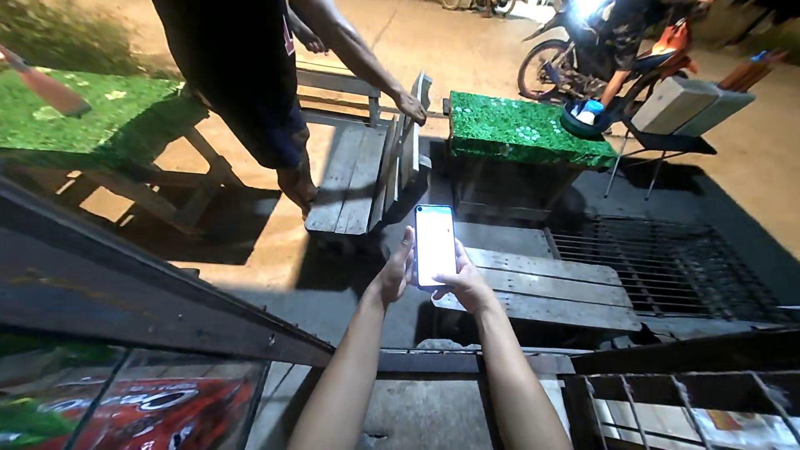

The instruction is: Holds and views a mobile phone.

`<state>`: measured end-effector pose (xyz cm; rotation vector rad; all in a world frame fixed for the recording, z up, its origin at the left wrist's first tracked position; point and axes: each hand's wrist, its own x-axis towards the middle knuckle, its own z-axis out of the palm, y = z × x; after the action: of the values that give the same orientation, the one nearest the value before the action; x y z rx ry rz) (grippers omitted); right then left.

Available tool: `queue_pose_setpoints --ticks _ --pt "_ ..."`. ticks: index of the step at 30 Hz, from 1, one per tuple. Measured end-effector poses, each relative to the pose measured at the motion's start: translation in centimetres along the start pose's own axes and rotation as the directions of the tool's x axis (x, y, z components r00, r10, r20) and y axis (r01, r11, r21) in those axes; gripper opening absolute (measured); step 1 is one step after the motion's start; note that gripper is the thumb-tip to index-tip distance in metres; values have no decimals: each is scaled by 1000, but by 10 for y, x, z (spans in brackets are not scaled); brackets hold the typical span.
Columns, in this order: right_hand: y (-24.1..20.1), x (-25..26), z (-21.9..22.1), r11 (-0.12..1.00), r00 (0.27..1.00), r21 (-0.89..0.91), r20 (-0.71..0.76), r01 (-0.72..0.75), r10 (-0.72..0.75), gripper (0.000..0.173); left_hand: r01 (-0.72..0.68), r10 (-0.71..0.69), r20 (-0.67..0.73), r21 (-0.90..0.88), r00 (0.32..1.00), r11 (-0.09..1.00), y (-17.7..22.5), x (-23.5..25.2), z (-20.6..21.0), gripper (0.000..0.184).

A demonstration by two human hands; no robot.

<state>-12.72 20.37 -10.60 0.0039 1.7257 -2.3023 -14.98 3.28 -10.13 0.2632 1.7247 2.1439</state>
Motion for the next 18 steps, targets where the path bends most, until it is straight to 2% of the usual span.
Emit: queue_pose_setpoints --ticks 2,7,11,18 --pt "-1 0 1 1000 1000 2 -13 5 -5 91 -5 5 14 -7 1000 1000 0 0 0 81" --pt "-5 -1 0 996 1000 82 -5 -22 22 67 7 -7 8 -22 1000 1000 1 2 -1 73" --pt "-3 -1 -5 991 999 133 42 -18 12 66 -3 2 -15 -61 1000 998 2 2 0 56" --pt "-4 -2 -8 989 998 141 50 -36 30 53 -32 33 8 -102 999 994 4 1 2 51"
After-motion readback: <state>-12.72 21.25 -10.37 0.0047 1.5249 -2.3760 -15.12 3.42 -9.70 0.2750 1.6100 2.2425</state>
